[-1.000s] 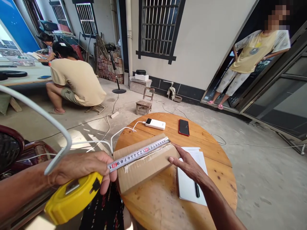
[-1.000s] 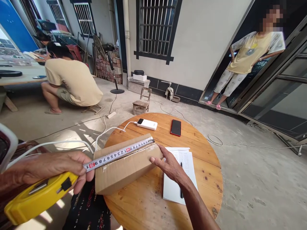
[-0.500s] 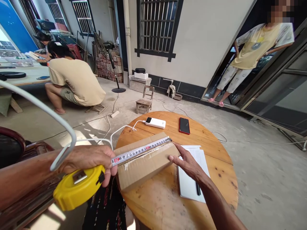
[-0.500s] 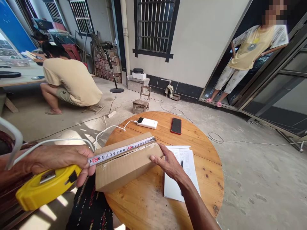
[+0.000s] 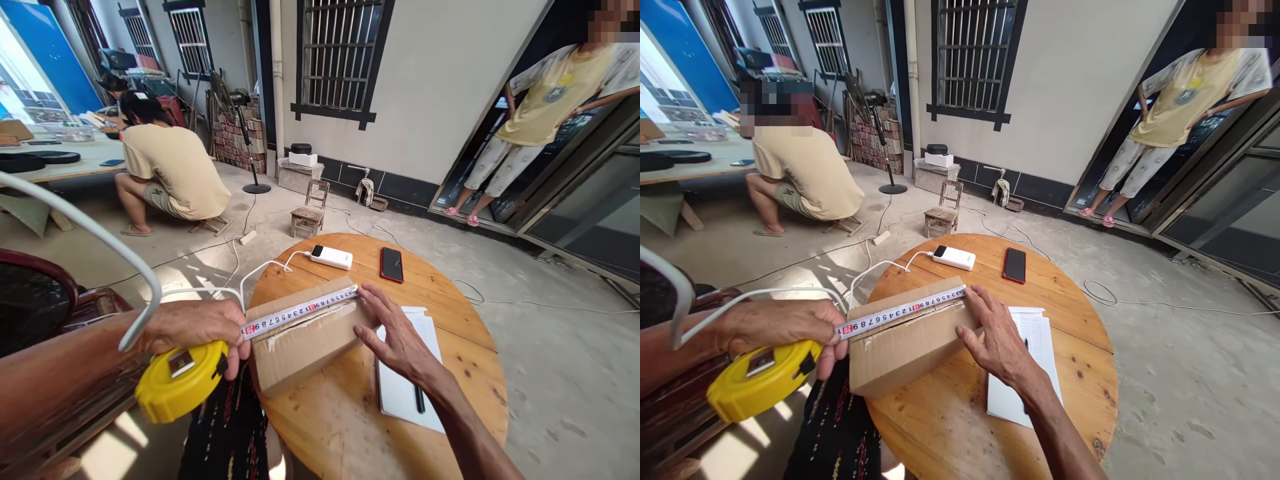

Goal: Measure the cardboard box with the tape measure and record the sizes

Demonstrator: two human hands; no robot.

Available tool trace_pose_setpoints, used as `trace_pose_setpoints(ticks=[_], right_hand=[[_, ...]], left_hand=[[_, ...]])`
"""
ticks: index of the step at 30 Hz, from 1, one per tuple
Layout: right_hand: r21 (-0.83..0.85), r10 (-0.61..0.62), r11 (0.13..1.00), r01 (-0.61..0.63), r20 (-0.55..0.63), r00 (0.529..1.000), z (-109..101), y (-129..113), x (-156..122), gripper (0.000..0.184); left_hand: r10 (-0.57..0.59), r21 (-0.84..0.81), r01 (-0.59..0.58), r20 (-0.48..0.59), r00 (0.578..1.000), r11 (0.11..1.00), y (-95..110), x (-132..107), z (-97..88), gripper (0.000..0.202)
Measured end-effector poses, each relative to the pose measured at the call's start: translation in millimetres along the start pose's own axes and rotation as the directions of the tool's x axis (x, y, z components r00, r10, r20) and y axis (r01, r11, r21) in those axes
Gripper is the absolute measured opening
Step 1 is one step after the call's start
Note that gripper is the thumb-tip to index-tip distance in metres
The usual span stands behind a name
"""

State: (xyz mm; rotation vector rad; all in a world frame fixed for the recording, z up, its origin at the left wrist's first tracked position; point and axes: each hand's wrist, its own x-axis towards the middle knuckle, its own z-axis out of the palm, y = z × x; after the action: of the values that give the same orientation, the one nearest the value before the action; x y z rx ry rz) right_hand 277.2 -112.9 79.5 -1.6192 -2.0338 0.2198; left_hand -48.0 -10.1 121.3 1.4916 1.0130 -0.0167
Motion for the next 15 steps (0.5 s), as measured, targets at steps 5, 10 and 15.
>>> trace_pose_setpoints(ticks=[5, 10, 15], right_hand=[[-0.149, -0.038, 0.988, 0.036, -0.011, 0.999, 0.2, -6.7, 6.1, 0.055], [-0.212, -0.052, 0.976, 0.041, -0.049, 0.997, 8.5, -2.8, 5.7, 0.054], [-0.194, -0.021, 0.981, 0.012, -0.048, 0.999, 9.3, -1.3, 7.4, 0.054]], left_hand=[[-0.052, -0.012, 0.054, 0.149, 0.987, 0.998, -2.2, 0.7, -6.0, 0.03], [-0.06, -0.1, 0.086, 0.236, 0.97, 0.991, -7.7, 3.4, -12.5, 0.023], [-0.051, -0.13, 0.086, 0.251, 0.967, 0.988, -8.2, -1.9, -12.8, 0.022]])
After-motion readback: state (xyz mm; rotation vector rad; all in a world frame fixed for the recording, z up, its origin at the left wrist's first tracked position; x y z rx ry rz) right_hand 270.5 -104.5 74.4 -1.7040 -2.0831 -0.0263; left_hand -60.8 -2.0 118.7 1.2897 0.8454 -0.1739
